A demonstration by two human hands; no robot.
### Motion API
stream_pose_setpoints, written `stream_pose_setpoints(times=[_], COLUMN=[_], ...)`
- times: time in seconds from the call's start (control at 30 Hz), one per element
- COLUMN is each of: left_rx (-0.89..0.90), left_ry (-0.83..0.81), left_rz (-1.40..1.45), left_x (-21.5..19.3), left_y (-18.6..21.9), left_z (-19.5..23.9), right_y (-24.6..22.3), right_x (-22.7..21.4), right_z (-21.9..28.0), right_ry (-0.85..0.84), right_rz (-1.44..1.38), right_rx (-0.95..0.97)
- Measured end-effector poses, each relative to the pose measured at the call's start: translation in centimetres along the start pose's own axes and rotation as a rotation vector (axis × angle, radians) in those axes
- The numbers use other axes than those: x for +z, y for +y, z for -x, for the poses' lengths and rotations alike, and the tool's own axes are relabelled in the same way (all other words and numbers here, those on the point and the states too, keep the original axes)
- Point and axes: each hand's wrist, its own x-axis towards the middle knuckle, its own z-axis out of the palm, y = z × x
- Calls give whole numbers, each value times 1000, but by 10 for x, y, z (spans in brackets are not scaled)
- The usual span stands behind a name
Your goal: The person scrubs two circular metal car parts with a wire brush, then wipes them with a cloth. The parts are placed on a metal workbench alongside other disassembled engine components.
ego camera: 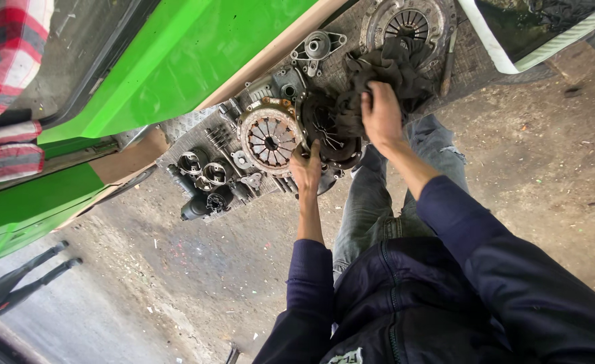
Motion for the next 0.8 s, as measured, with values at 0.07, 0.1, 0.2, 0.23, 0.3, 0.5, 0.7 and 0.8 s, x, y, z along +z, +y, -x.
stream_pose_setpoints(times=[0.07, 0.1, 0.2, 0.23, 0.3, 0.5, 0.7, 0.8], left_rx=[-66, -89, 68, 77, 91, -85, 102, -17], left_ry=[-49, -69, 36, 36, 40, 4, 79, 28], left_rz=[3, 8, 31, 30, 28, 91, 107, 86], left_x=[-2, -1, 4, 5, 2, -6, -8, -6], left_y=[-9, -10, -15, -17, -22, -11, 1, 4], left_z=[6, 2, 4, 6, 9, 11, 8, 1], right_y=[-13, -22, -32, -29, -8, 62, -3, -18], right_x=[28, 47, 99, 113, 132, 134, 118, 103], right_z=[-6, -13, -25, -21, -15, -10, 5, 3], right_ry=[-170, -235, -260, -244, -410, -678, -475, -371], right_rz=[88, 185, 307, 314, 379, 680, 333, 168], right_rx=[19, -11, -228, -319, -224, -60, 3, -178])
